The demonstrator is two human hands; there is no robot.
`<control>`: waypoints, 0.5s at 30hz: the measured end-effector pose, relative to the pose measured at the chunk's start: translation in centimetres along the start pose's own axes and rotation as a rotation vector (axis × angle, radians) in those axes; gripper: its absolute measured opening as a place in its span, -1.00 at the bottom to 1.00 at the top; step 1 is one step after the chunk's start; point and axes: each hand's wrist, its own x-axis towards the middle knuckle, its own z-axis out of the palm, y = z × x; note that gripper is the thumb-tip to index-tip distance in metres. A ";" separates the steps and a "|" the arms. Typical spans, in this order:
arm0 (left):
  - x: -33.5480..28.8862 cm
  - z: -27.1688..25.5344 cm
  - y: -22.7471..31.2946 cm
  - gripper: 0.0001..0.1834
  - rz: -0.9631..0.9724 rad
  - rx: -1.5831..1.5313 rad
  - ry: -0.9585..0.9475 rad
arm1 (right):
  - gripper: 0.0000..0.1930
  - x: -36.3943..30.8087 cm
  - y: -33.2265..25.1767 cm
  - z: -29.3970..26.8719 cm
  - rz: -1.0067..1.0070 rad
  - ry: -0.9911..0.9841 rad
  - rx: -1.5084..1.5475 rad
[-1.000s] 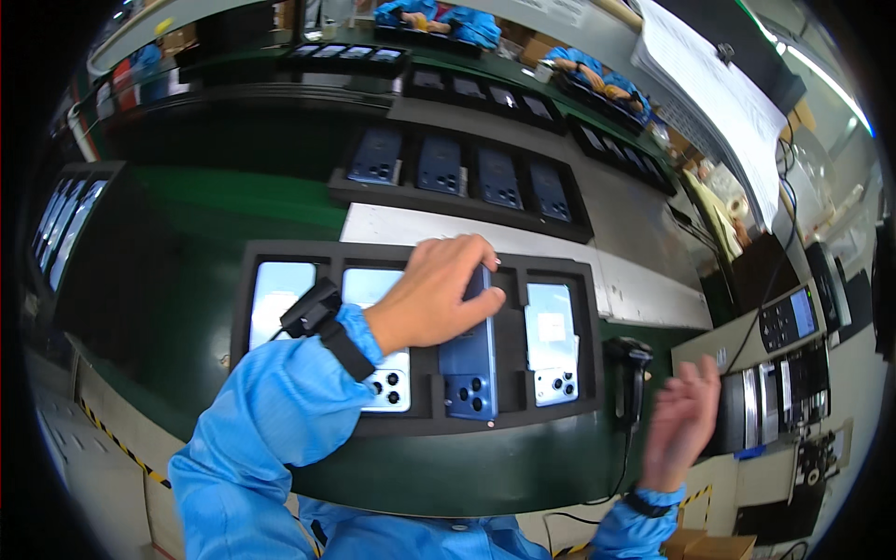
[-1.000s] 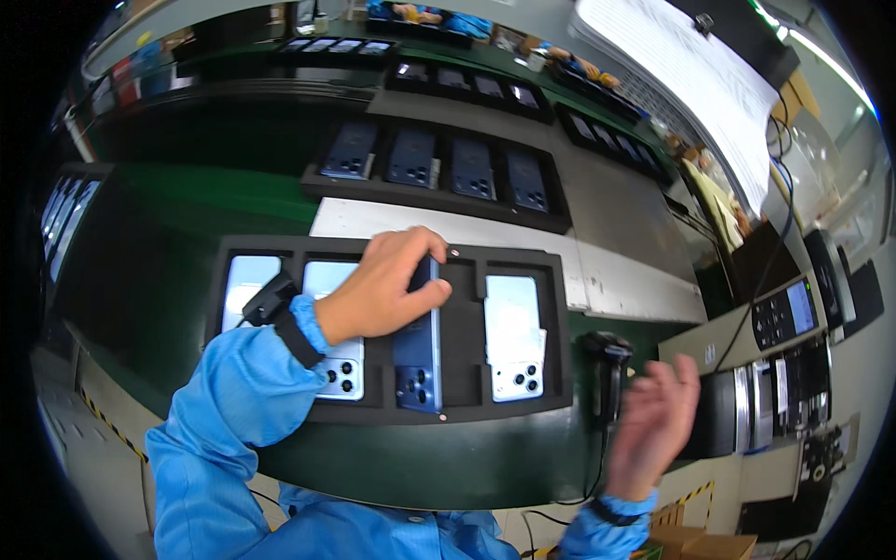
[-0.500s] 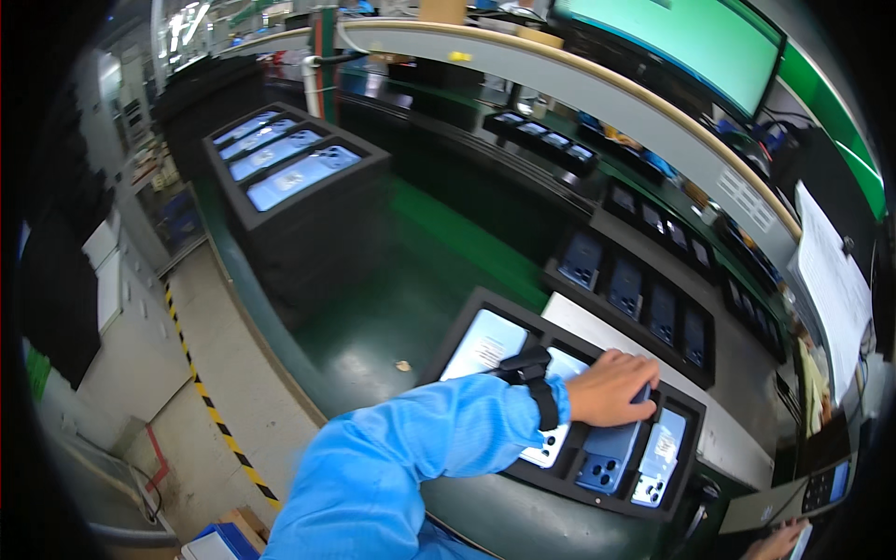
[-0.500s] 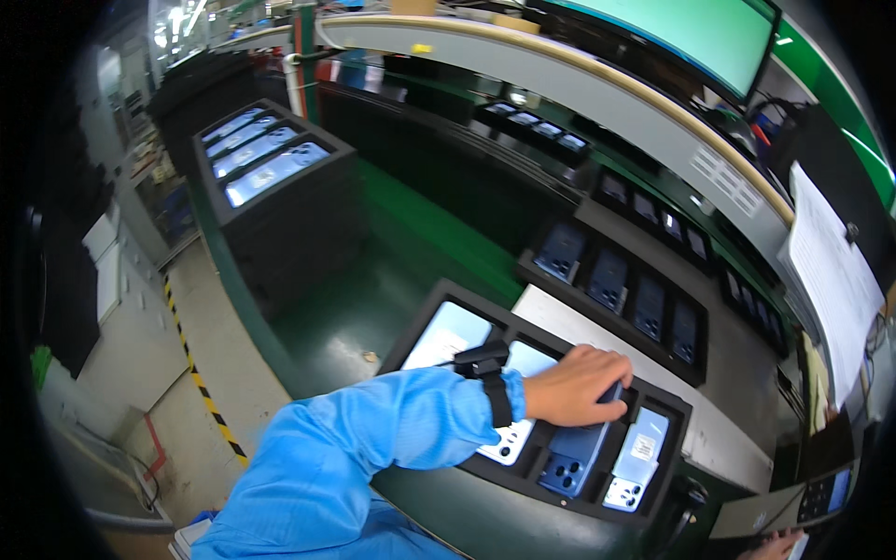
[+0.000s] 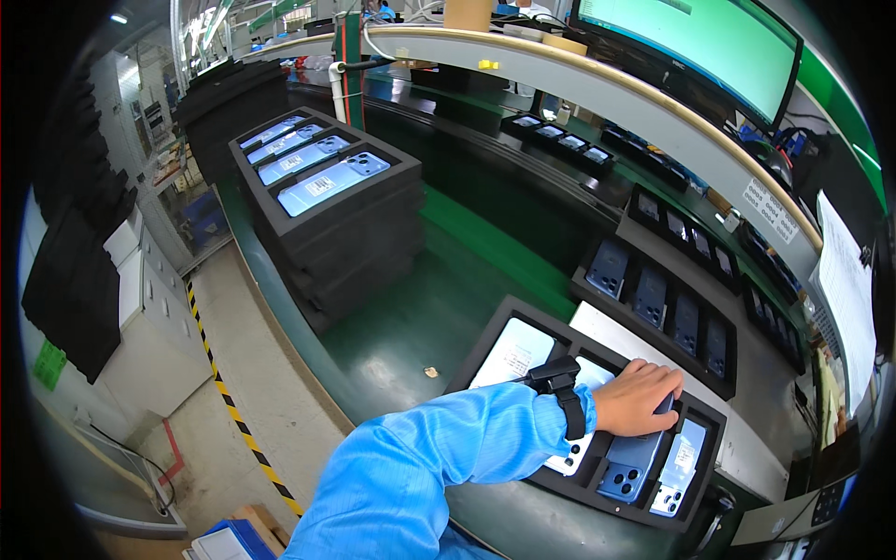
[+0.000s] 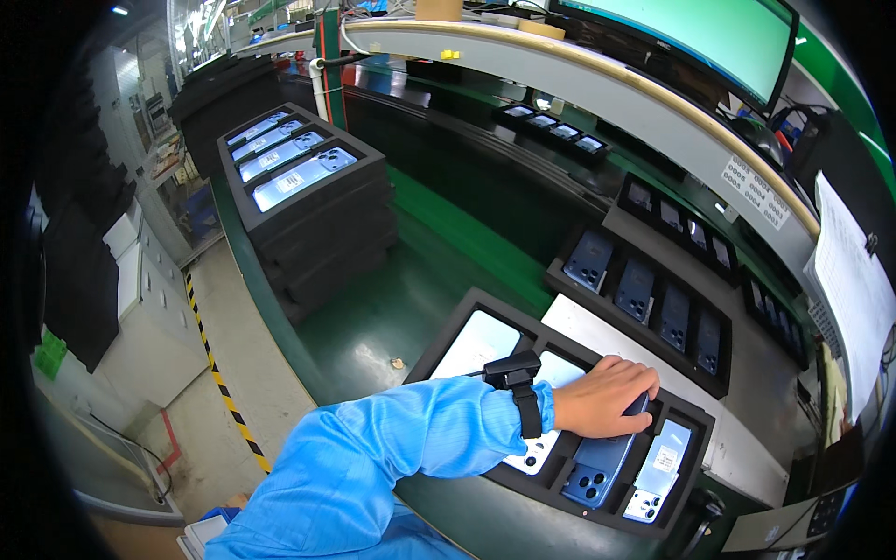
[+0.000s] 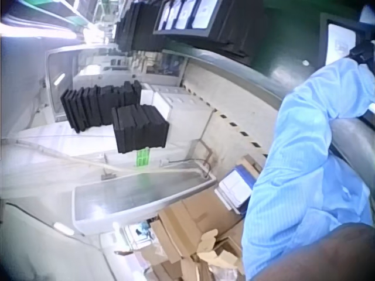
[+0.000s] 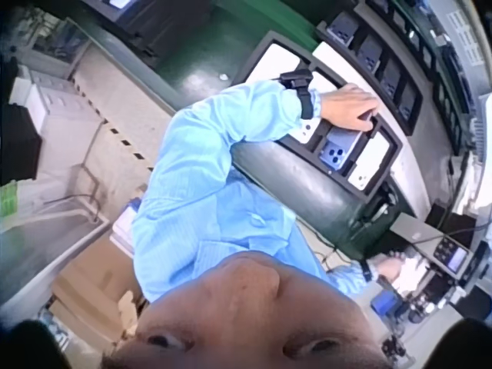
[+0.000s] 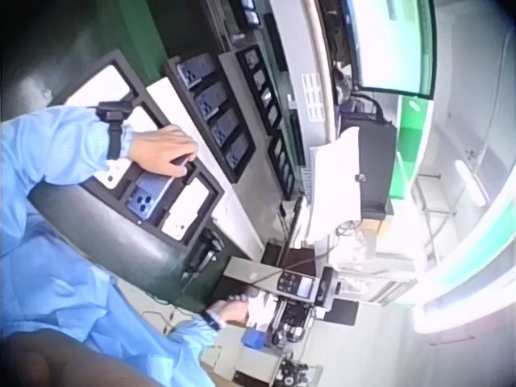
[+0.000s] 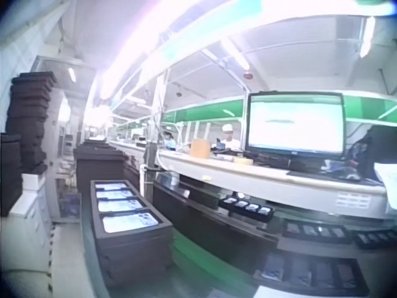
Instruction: Scanning barcodes on mobile phones and placing them into trays on an assembly line.
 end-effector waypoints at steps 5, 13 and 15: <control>0.2 0.6 -0.6 -0.62 0.021 0.006 0.105 | -0.76 -14.7 -18.7 -7.7 0.212 -0.741 1.459; 0.5 -1.5 -0.2 -0.62 -0.001 0.071 -0.108 | -0.74 -18.7 -30.0 -10.4 -0.559 -1.505 0.674; 0.3 -1.3 0.0 -0.60 -0.019 0.092 -0.137 | -0.75 -18.6 -29.0 -9.8 -0.561 -1.300 0.759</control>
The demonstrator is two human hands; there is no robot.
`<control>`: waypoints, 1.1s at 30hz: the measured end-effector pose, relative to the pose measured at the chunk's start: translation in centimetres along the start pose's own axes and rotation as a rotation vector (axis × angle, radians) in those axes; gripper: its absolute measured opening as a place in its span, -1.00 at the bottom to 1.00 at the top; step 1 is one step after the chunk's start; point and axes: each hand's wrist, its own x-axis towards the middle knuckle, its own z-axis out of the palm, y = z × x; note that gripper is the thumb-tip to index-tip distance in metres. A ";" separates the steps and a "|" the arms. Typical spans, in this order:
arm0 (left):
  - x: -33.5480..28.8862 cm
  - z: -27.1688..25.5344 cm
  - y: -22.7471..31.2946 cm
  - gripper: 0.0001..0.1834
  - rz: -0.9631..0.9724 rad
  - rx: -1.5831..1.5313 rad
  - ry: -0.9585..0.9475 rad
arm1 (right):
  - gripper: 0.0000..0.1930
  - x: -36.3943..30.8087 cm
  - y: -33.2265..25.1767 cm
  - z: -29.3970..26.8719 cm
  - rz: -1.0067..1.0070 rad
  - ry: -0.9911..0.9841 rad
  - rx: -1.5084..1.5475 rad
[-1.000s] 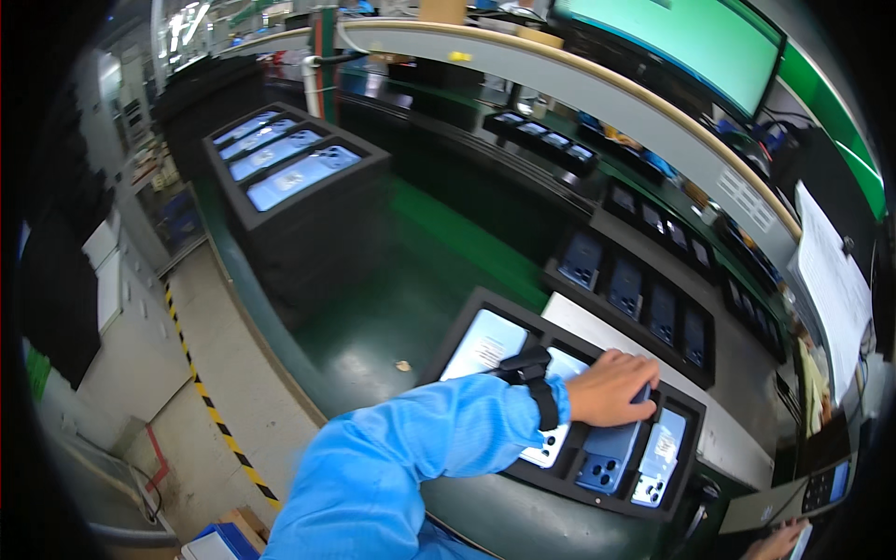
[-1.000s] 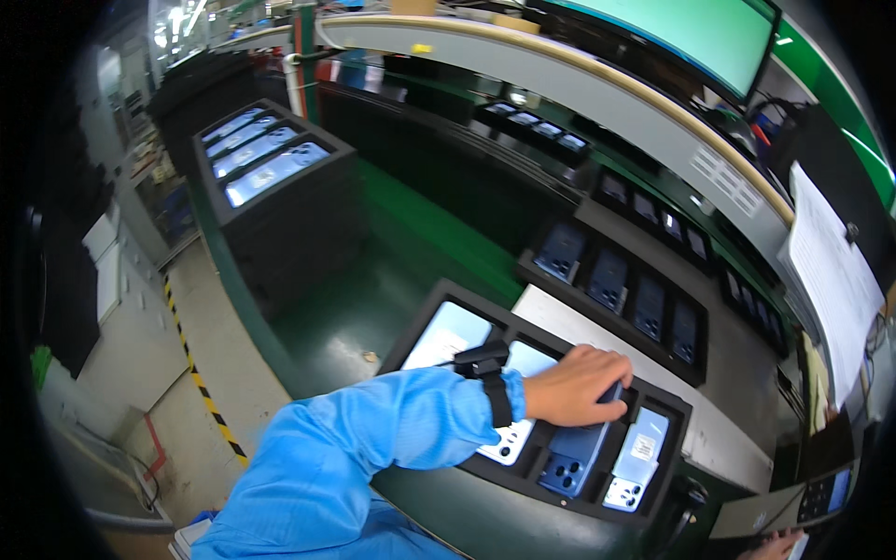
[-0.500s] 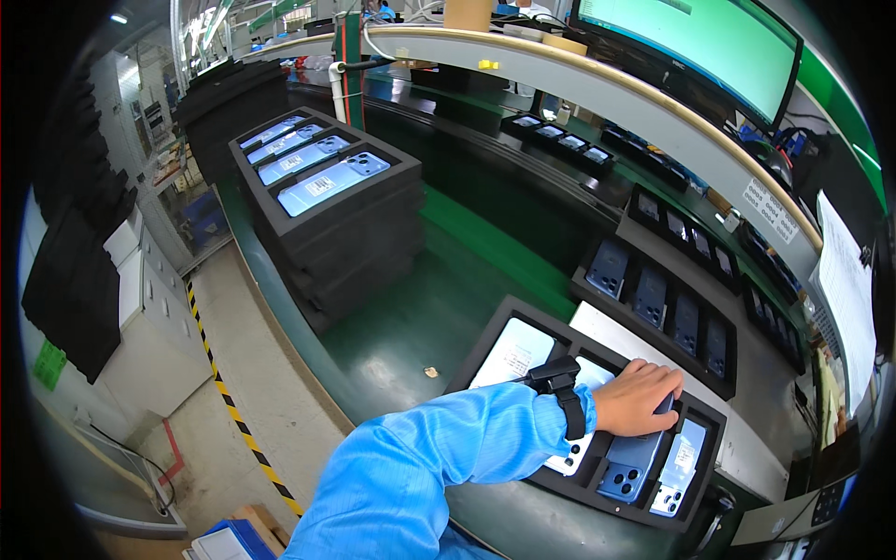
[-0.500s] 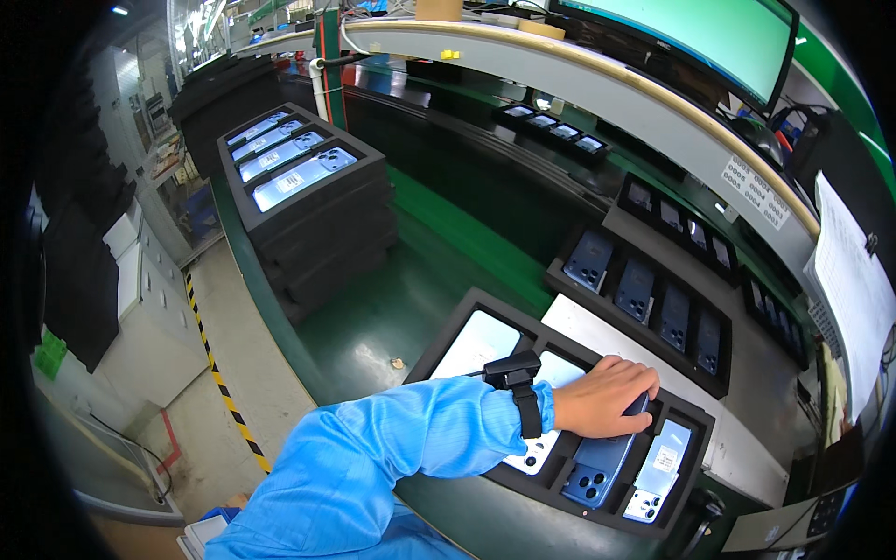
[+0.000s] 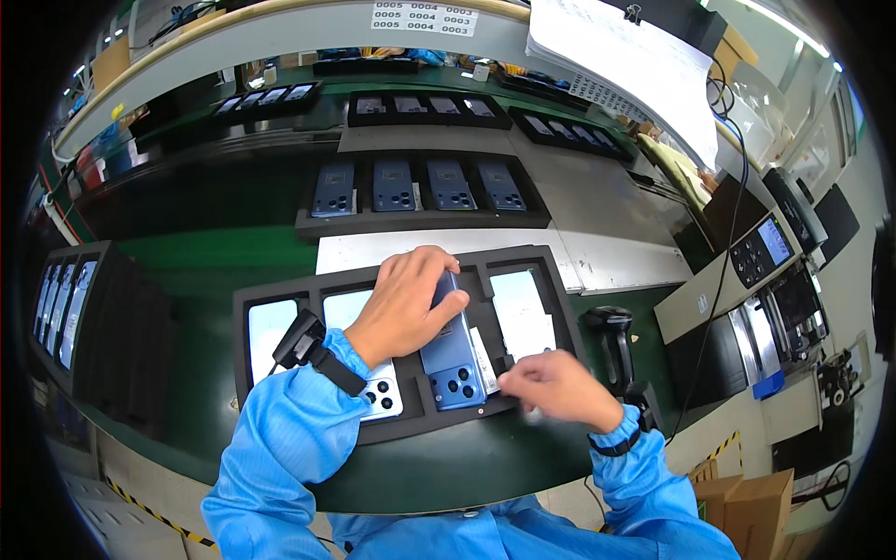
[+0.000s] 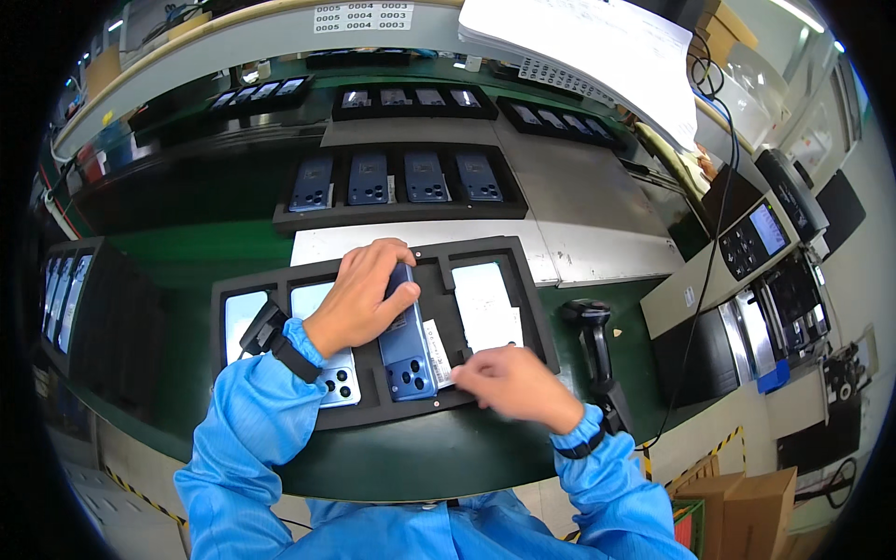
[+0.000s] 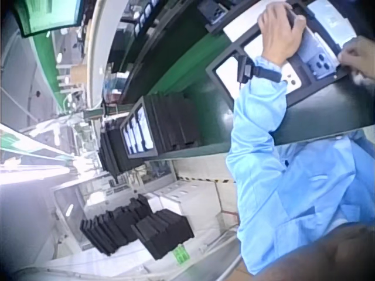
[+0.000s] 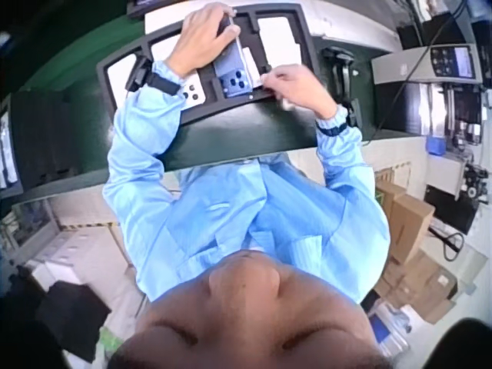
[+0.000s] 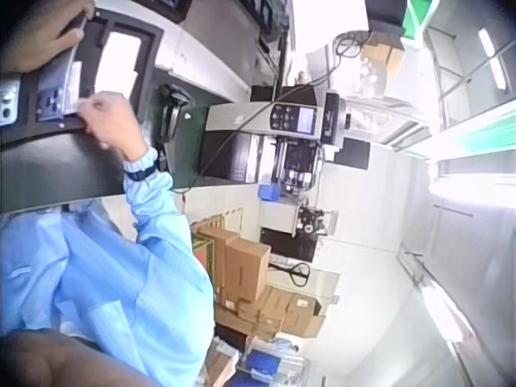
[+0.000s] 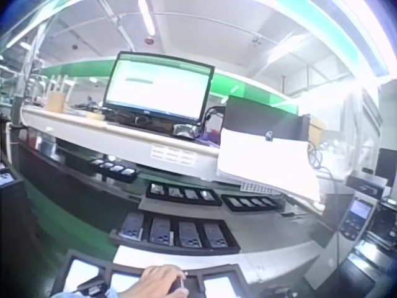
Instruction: Scanning barcodes on mobile phones and placing them into trays on an assembly line.
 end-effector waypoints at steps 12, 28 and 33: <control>-1.4 0.0 -0.5 -0.56 0.057 0.332 -0.022 | -0.36 -1.4 14.1 -6.4 0.151 0.972 -0.335; -5.8 -6.0 -3.5 -0.50 -0.091 0.257 -0.009 | -0.72 1.9 -5.2 6.9 0.024 -0.417 0.925; -5.9 -6.0 -4.2 -0.48 -0.028 0.282 0.011 | -0.76 2.3 -6.0 9.2 0.013 -0.483 0.879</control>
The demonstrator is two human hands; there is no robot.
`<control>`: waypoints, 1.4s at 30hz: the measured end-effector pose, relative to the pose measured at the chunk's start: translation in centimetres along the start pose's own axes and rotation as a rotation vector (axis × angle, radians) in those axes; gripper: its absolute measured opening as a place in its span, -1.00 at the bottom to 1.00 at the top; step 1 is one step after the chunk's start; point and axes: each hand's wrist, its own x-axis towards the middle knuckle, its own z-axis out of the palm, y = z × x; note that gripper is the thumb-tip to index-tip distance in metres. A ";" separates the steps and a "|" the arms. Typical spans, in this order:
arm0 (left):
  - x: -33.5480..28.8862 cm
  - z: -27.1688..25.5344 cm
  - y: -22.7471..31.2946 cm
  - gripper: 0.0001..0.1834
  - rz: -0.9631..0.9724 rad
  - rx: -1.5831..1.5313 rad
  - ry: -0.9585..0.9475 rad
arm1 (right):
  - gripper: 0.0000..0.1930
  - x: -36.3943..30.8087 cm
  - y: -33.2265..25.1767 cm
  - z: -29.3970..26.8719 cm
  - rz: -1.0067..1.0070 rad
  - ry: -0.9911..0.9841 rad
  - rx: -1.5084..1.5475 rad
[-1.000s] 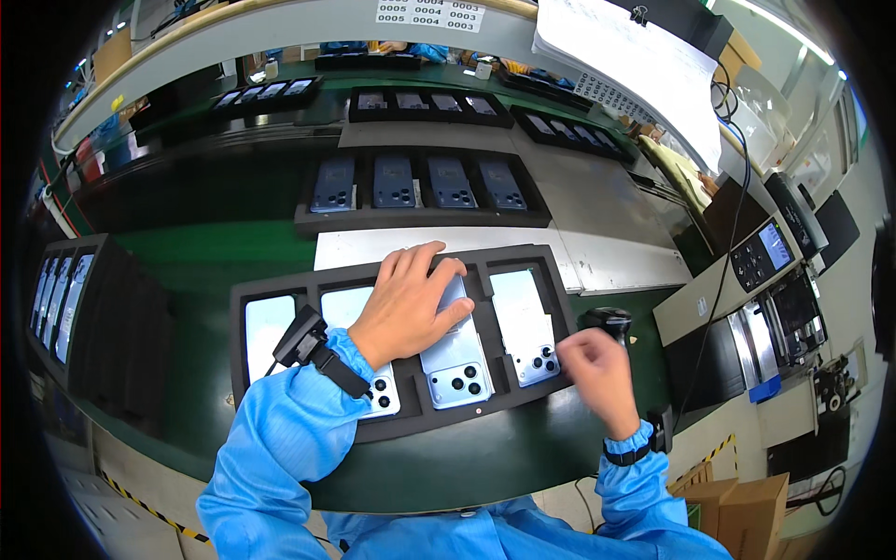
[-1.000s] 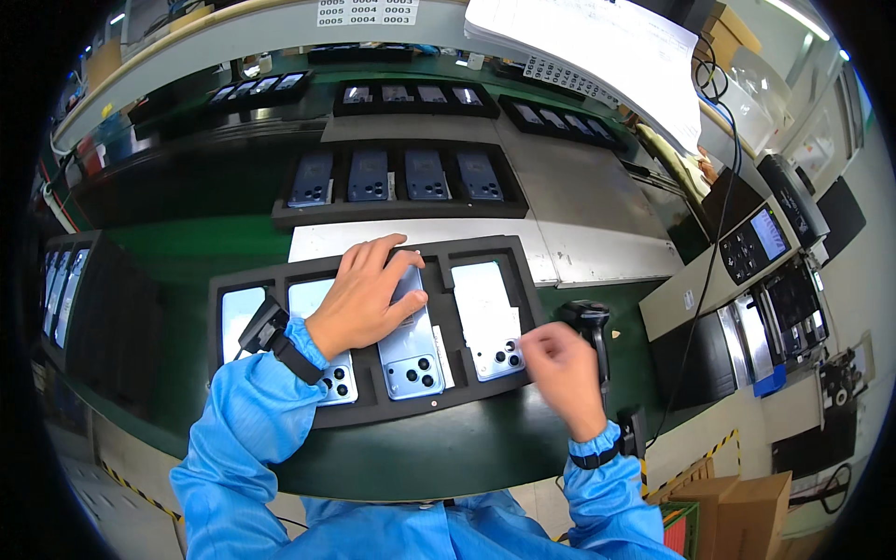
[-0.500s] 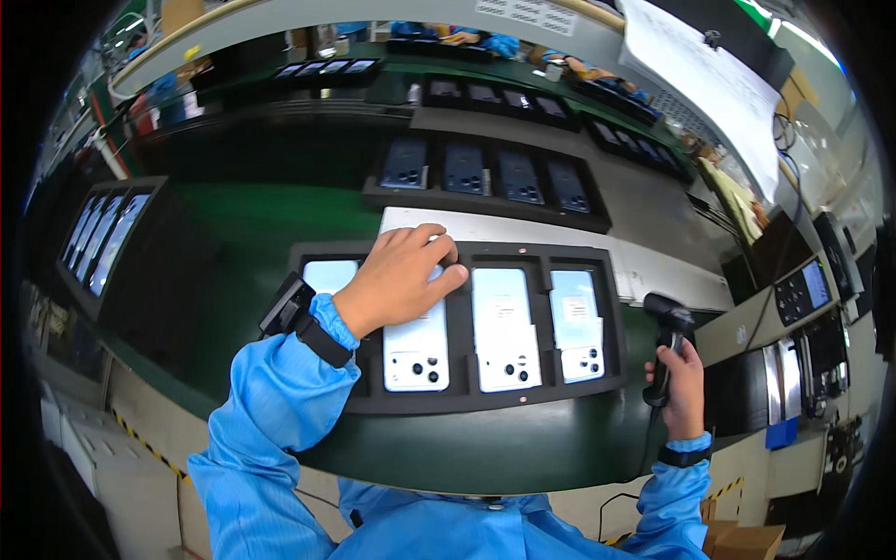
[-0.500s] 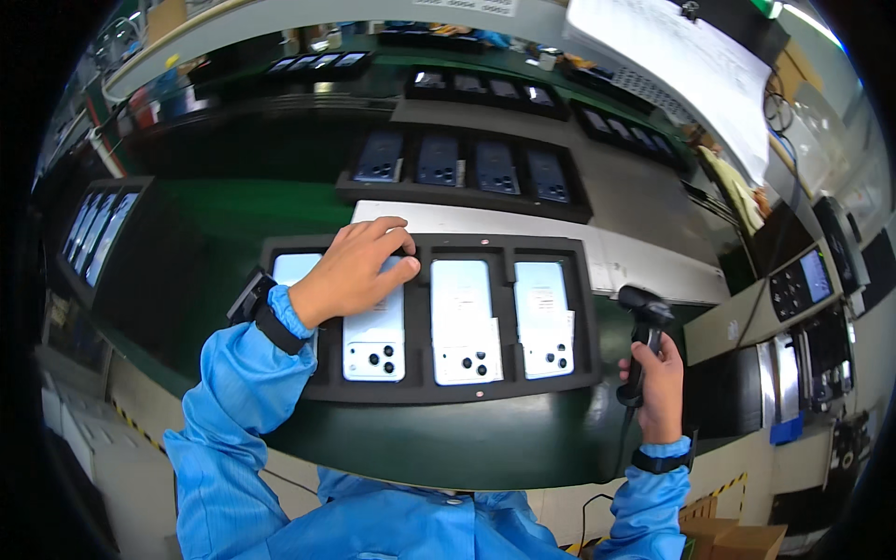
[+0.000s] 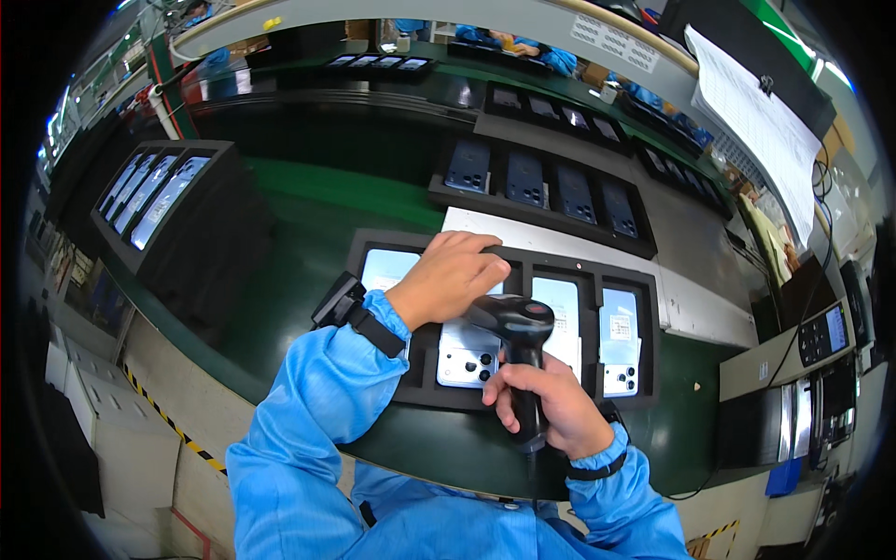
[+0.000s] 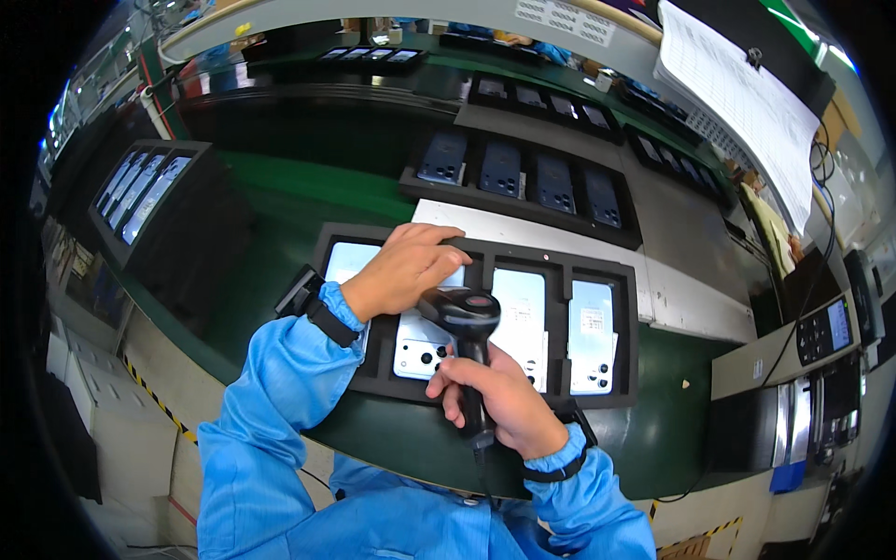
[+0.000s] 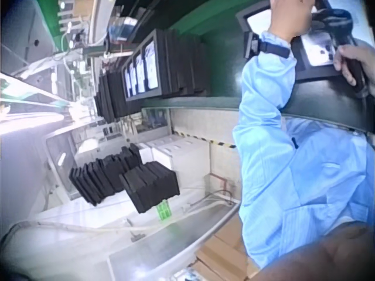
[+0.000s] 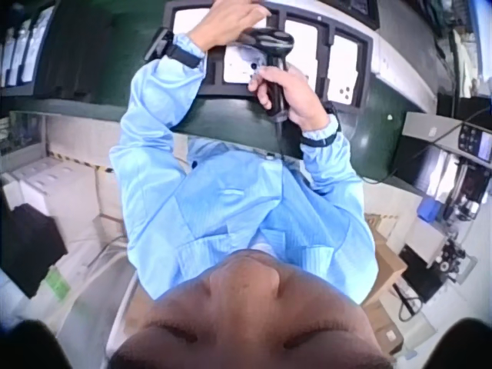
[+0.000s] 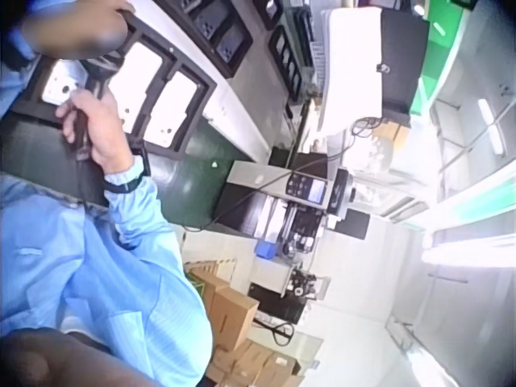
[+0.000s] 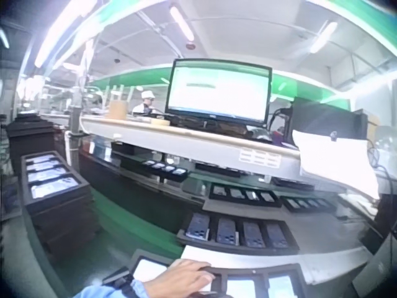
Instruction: Scanning barcodes on mobile phones and placing them into trays on an assembly line.
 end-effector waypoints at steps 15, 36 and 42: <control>-0.8 1.0 1.2 -0.69 -0.019 0.101 0.121 | -0.50 -13.4 0.0 -18.1 -0.390 1.210 -0.800; 0.3 0.2 1.4 -0.79 -0.147 -0.216 0.115 | -0.82 -12.7 0.1 -23.4 -0.215 1.177 -0.578; 0.4 0.2 1.5 -0.80 -0.085 -0.203 0.196 | -0.85 -12.7 -0.4 -22.6 -0.200 1.188 -0.526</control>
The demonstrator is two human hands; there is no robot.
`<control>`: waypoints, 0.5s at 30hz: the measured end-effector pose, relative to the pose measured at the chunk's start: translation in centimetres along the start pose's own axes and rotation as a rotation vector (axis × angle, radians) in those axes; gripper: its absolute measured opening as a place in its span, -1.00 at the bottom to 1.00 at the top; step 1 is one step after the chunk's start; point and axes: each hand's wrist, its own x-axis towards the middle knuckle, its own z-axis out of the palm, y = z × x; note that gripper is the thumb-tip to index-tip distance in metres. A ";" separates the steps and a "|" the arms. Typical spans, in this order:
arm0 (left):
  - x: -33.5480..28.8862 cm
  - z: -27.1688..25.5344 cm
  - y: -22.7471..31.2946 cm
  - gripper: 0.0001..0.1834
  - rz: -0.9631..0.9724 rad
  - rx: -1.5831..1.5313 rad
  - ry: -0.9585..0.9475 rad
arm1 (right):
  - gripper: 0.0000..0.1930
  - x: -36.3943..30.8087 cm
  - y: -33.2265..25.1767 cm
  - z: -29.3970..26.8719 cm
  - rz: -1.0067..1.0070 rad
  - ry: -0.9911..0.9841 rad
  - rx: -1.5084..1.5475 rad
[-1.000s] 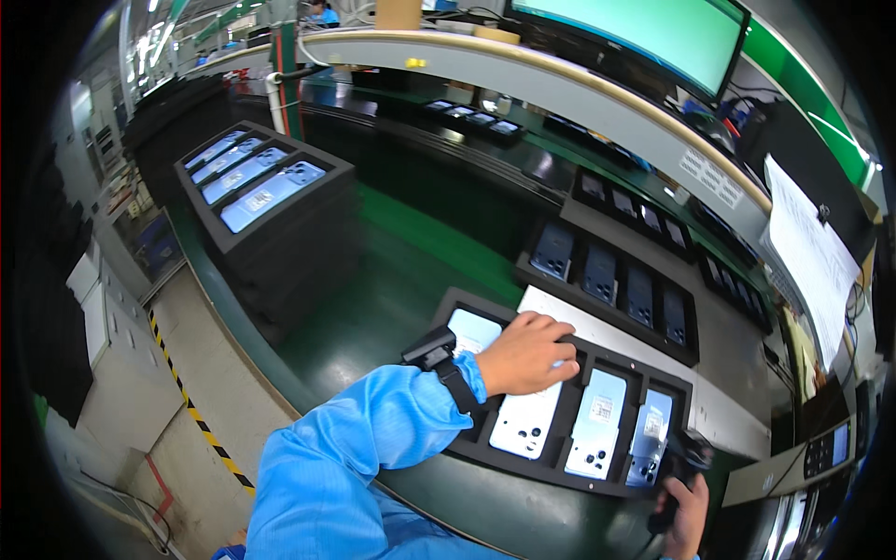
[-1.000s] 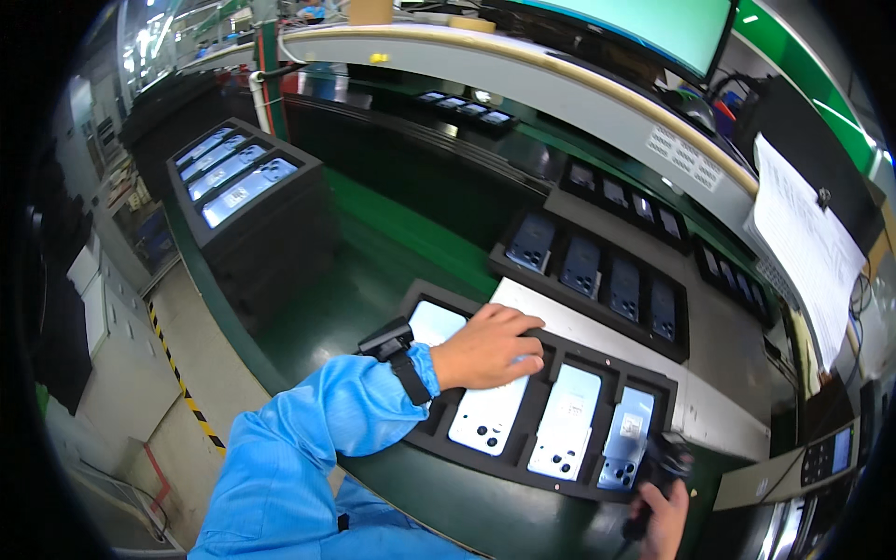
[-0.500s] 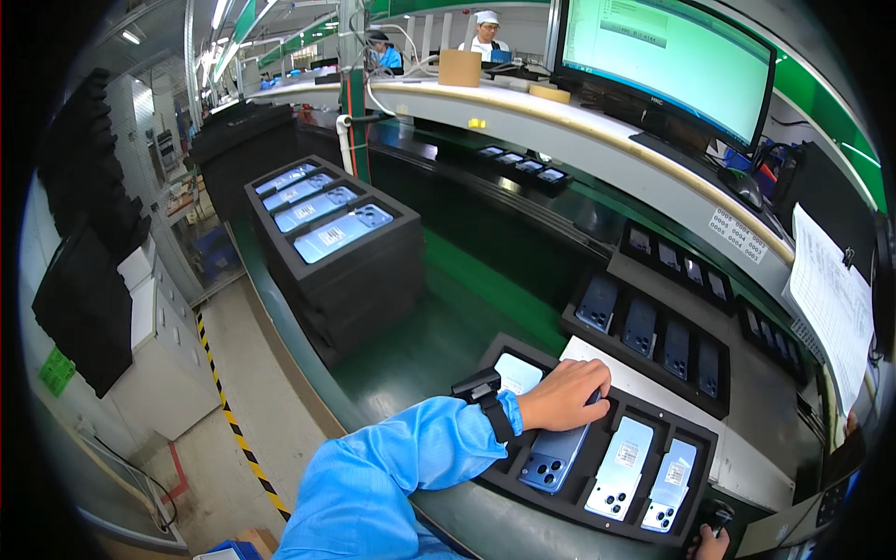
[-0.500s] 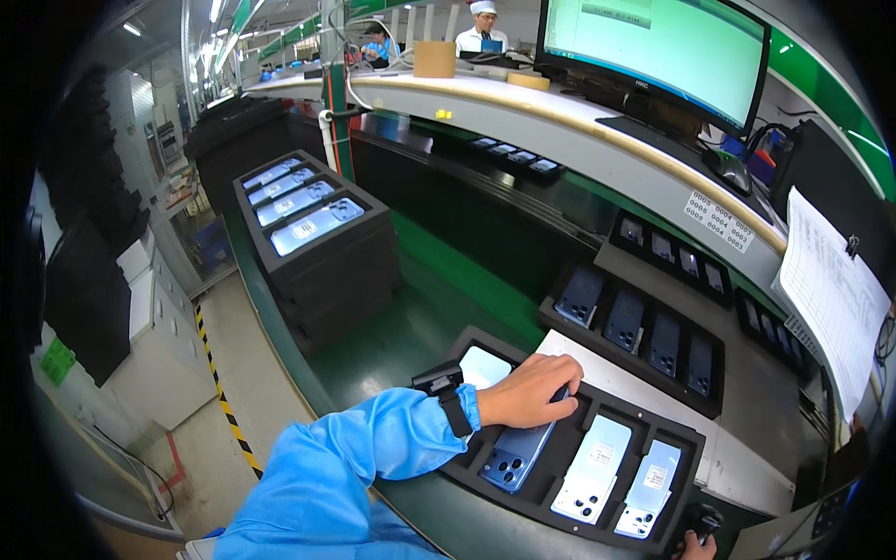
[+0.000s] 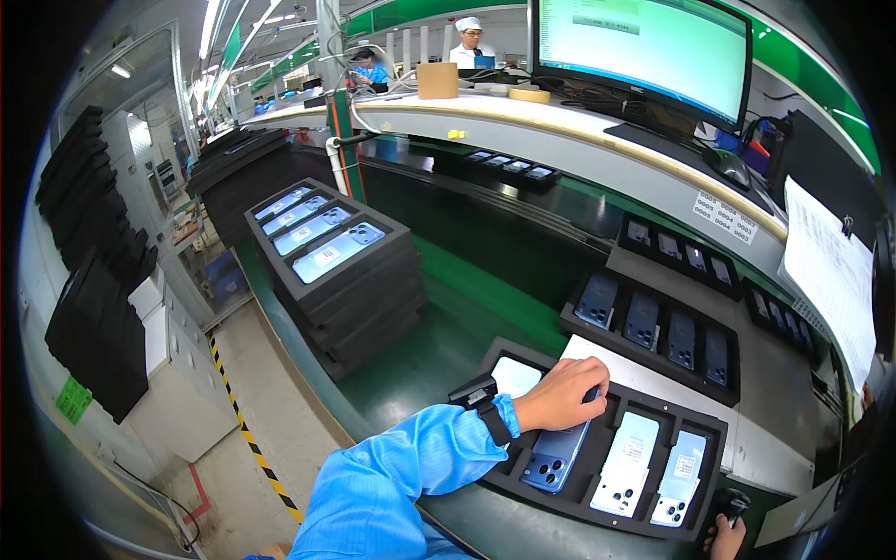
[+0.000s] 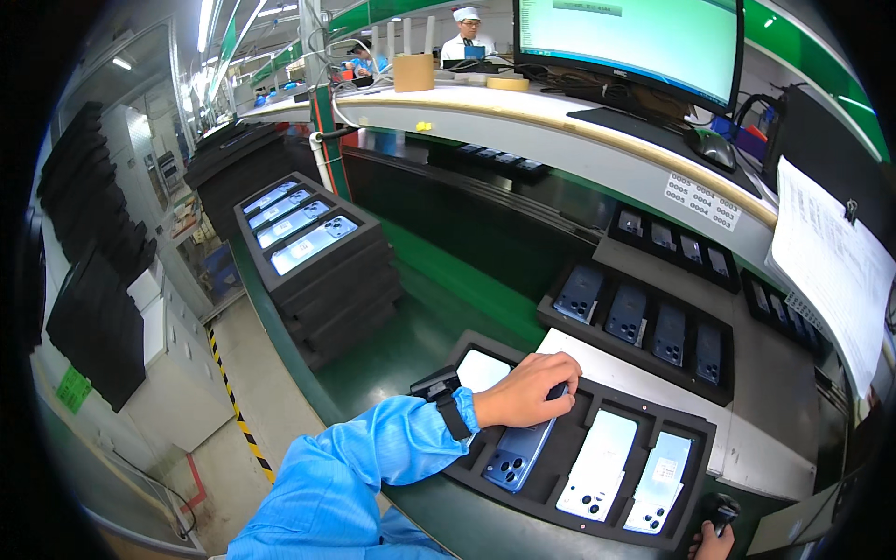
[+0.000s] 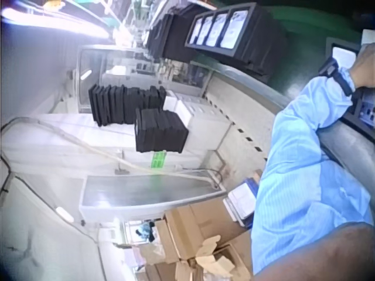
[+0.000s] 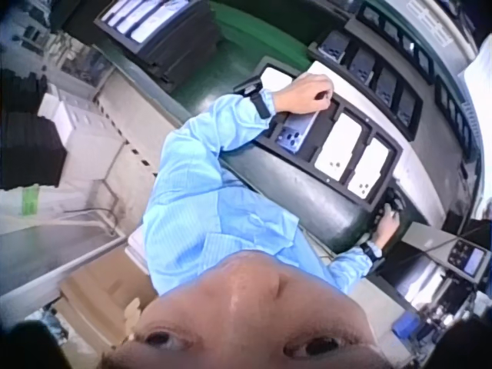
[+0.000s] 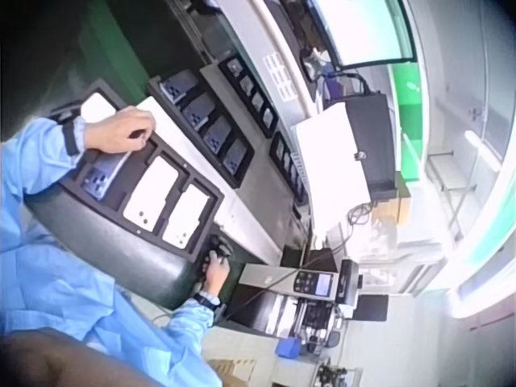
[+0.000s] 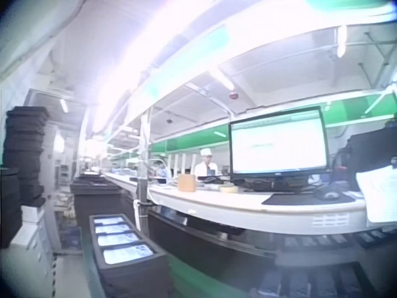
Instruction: Scanning barcodes on mobile phones and placing them into trays on an assembly line.
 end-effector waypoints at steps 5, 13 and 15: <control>-0.1 -0.3 0.0 -0.82 -0.067 -0.012 -0.073 | -0.85 0.7 0.6 -0.3 0.005 -0.034 -0.058; 0.1 -0.4 0.0 -0.82 0.009 -0.005 0.000 | -0.87 2.8 3.2 -0.1 -0.040 0.013 -0.008; 0.2 -0.7 -0.2 -0.83 -0.006 -0.028 -0.014 | -0.86 2.1 2.0 0.4 -0.034 0.005 -0.030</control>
